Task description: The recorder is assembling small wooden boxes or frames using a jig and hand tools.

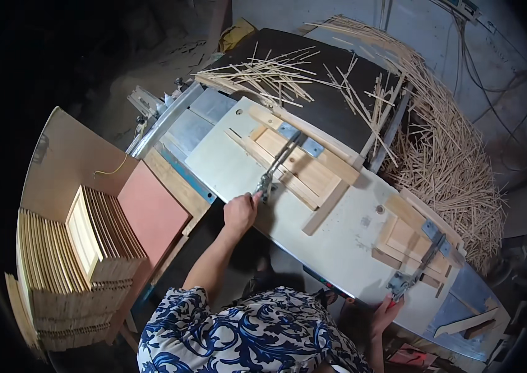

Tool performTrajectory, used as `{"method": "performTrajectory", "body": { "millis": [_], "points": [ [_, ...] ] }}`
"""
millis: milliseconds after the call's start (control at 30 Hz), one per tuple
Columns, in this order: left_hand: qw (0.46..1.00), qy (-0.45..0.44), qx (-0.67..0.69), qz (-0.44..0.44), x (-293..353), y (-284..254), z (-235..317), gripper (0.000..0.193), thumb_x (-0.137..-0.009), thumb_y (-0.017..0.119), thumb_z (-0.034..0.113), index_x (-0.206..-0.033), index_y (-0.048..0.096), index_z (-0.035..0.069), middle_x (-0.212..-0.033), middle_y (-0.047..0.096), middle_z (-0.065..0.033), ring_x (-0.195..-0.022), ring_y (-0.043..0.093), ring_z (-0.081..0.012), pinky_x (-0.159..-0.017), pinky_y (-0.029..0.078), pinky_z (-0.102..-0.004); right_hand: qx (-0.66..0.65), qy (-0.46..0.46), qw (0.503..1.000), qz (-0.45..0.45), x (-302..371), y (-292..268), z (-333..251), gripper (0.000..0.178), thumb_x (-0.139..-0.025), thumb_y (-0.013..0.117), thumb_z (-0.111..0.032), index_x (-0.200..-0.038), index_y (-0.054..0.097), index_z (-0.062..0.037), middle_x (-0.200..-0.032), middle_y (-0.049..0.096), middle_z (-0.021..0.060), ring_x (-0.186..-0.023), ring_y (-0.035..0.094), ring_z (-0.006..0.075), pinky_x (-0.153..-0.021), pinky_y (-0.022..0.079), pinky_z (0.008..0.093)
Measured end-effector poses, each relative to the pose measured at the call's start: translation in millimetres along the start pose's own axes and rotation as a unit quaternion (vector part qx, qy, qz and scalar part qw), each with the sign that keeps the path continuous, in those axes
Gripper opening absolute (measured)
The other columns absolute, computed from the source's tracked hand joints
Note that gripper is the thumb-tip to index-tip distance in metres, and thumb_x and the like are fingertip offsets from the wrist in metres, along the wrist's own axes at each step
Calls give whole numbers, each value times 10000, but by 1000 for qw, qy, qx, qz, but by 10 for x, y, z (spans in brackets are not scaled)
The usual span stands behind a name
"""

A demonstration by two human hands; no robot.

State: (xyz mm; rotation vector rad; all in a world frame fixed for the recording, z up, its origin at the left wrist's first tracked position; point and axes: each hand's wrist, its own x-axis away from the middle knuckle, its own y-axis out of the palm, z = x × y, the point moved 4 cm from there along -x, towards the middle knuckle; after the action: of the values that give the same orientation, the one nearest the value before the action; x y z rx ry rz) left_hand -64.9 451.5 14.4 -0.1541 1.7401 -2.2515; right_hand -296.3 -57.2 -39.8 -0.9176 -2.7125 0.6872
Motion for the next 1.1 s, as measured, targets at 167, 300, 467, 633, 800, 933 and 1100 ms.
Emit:
{"method": "performTrajectory", "body": {
  "millis": [167, 300, 467, 633, 800, 933, 1100],
  "points": [
    [998, 28, 42, -29, -65, -97, 28, 534, -1034, 550, 480, -780, 666, 25, -734, 678, -232, -764, 688, -442, -682, 543, -536, 79, -7, 995, 56, 233, -194, -186, 445, -1077, 527, -219, -1394, 453, 84, -1279, 595, 269, -1174, 591, 333, -1048, 444, 388],
    [997, 41, 53, -36, -91, -98, -109, 521, -1034, 559, 465, -774, 660, 26, -722, 666, -242, -763, 689, -437, -680, 537, -538, 84, 7, 994, 72, 416, -218, -483, 484, -1068, 548, -226, -1413, 431, 92, -1271, 618, 269, -1185, 596, 329, -1054, 441, 401],
    [992, 87, 66, 54, -145, -256, -57, 519, -1022, 570, 481, -816, 682, 17, -740, 684, -231, -721, 680, -457, -655, 550, -537, 75, 80, 990, 94, 594, -353, -582, 447, -1050, 586, -263, -1363, 520, 50, -1094, 673, 199, -964, 621, 289, -884, 498, 394],
    [987, 82, 136, -20, -252, -284, -334, 564, -1023, 563, 527, -831, 697, 14, -693, 680, -189, -614, 676, -373, -580, 535, -466, 227, -58, 964, 130, 911, -436, -886, 371, -1017, 617, -229, -1257, 605, 55, -925, 685, 211, -770, 630, 254, -720, 511, 401],
    [815, -217, 403, -356, -344, -827, -623, 802, -990, 446, 745, -1141, 655, -14, -702, 631, -73, -488, 566, -170, -477, 446, -323, 154, 29, 981, 118, 1103, -721, -1862, 369, -997, 633, -163, -1274, 606, 79, -849, 681, 212, -730, 643, 185, -671, 506, 350],
    [776, -247, 412, -409, -415, -945, -593, 892, -975, 432, 772, -1371, 512, -23, -761, 665, -128, -522, 590, -184, -464, 444, -302, 195, 54, 976, 80, 952, -902, -1894, 440, -982, 661, -143, -1355, 574, 73, -812, 683, 200, -725, 651, 144, -661, 503, 320],
    [677, -244, 602, -345, -297, -1406, -67, 934, -976, 379, 789, -1454, 439, -10, -923, 711, -201, -685, 680, -237, -557, 515, -341, 78, 15, 982, 172, 443, -1005, -1957, 539, -975, 688, -144, -1457, 519, 28, -774, 680, 178, -705, 640, 129, -634, 496, 316]
  ]
}}
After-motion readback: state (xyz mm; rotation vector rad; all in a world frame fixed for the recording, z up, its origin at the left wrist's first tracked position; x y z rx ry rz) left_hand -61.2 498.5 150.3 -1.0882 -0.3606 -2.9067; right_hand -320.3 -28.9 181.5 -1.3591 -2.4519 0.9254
